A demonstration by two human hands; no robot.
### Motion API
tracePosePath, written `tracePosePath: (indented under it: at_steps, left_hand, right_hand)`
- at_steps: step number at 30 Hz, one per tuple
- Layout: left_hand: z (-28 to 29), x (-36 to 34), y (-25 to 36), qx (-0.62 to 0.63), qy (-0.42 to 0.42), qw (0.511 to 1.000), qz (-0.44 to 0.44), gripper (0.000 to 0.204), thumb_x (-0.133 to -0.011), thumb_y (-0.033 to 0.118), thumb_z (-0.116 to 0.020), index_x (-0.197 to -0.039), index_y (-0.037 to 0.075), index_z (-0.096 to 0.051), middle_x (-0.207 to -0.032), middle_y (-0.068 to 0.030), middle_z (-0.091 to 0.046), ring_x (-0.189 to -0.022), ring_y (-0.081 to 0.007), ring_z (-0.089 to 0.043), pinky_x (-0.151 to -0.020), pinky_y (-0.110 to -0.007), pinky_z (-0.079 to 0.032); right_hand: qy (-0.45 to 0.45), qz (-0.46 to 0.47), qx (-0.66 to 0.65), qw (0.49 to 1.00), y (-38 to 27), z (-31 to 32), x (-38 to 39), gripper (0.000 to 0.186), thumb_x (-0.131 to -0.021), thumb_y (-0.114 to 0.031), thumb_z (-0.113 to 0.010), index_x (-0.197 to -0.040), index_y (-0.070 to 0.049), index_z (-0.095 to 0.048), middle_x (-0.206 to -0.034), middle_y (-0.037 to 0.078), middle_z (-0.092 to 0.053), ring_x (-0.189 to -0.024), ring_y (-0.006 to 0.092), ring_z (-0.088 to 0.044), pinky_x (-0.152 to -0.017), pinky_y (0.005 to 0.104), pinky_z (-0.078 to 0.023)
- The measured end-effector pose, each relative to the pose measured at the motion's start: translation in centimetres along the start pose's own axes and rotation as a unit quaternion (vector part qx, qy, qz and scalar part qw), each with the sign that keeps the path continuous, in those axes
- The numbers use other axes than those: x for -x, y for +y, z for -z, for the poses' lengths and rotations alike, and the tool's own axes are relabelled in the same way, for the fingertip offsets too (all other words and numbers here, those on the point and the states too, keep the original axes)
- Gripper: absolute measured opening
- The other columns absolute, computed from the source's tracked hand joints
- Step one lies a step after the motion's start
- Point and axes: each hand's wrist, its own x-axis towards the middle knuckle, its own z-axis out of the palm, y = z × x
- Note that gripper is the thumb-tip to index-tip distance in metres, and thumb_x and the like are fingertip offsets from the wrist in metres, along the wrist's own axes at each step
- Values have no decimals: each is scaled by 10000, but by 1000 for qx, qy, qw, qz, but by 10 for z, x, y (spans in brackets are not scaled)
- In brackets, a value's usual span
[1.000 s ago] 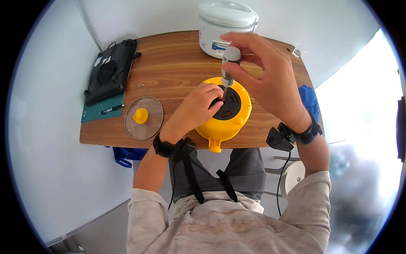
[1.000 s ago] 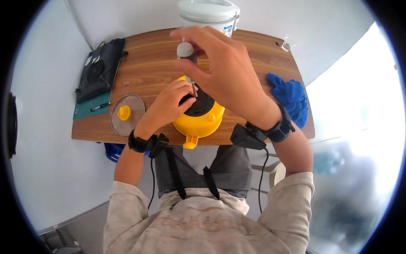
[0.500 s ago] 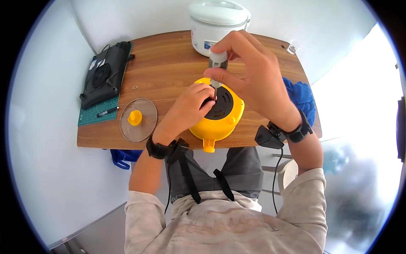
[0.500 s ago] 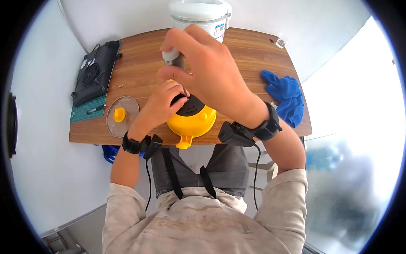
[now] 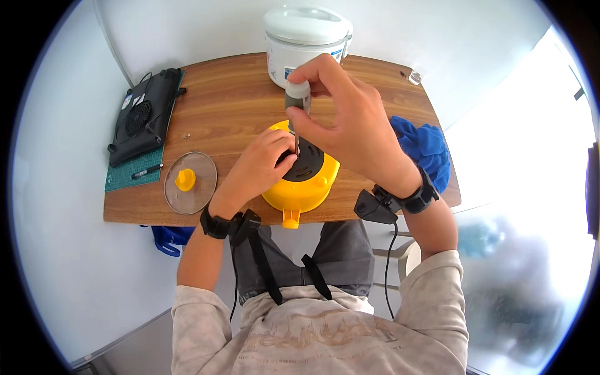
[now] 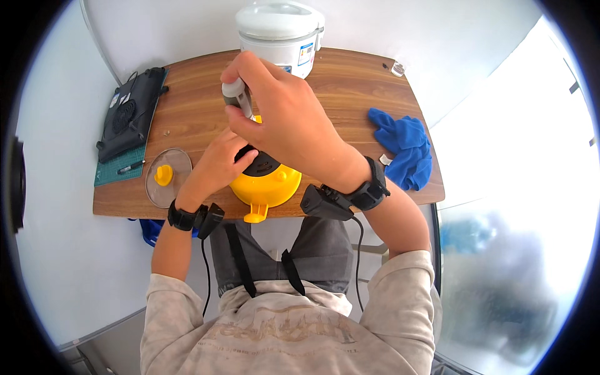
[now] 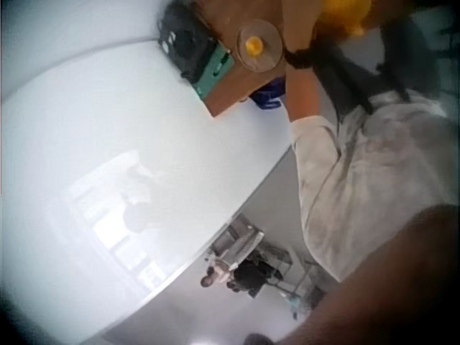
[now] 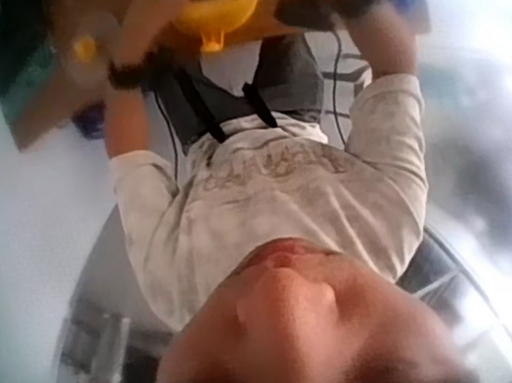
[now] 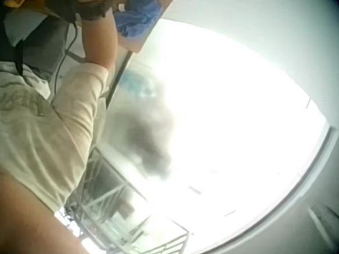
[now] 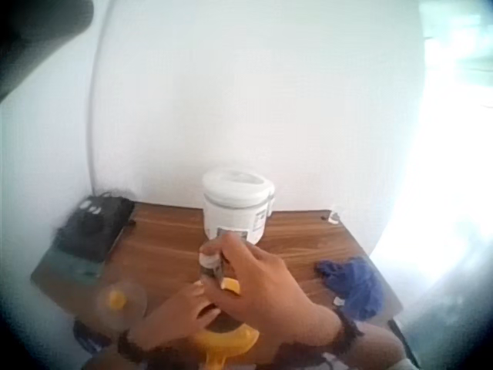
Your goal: The person uses a screwdriver to tighten screws on the bottom of a yellow electric kettle, then places the lid on the kettle. The person also disassembles and reassembles a pen on the table.
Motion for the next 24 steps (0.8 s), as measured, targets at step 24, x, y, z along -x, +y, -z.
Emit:
tracePosePath:
  at_steps: [24]
  left_hand:
    - [4,-1,9,16,-22,999,23,84,-913,15,-580,-986,23,-621,-1016,-144,-615,-1015,-331,-600,-917,-416,-488]
  right_hand:
    - [-57,-39,31,997,3,6,5,441,-800,-166,-824,-1154,-85,-574,-1146,112,-588,-857,242,-656,-744,360,-556]
